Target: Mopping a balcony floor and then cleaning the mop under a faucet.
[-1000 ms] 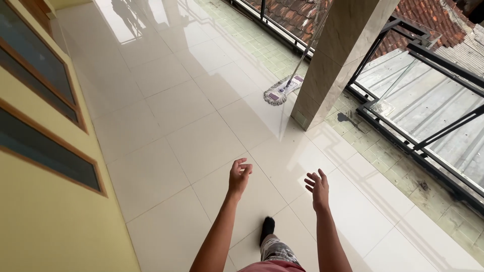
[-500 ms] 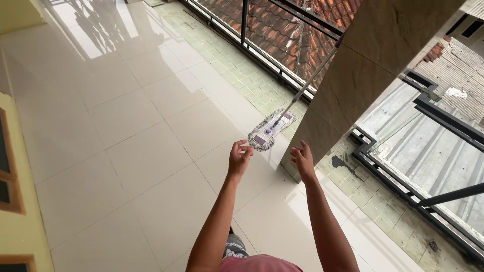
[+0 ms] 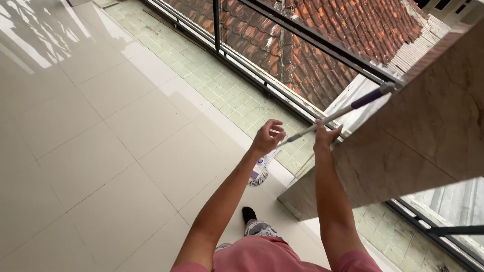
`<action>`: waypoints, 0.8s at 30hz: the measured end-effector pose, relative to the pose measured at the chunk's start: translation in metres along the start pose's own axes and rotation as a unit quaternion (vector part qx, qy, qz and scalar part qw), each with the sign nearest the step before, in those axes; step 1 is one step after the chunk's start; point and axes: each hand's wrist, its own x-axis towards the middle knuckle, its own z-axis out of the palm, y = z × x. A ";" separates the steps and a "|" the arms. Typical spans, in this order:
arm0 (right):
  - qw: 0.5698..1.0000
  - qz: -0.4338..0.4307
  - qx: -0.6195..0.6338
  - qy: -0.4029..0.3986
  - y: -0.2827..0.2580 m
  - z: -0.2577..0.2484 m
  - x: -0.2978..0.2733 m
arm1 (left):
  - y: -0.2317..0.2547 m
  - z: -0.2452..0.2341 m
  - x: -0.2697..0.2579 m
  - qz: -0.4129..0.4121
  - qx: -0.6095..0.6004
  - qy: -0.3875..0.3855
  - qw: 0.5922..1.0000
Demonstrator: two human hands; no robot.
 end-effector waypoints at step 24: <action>0.676 0.543 -0.017 -0.498 -0.034 0.395 -0.198 | -0.018 -0.270 0.090 0.087 -0.205 0.522 0.823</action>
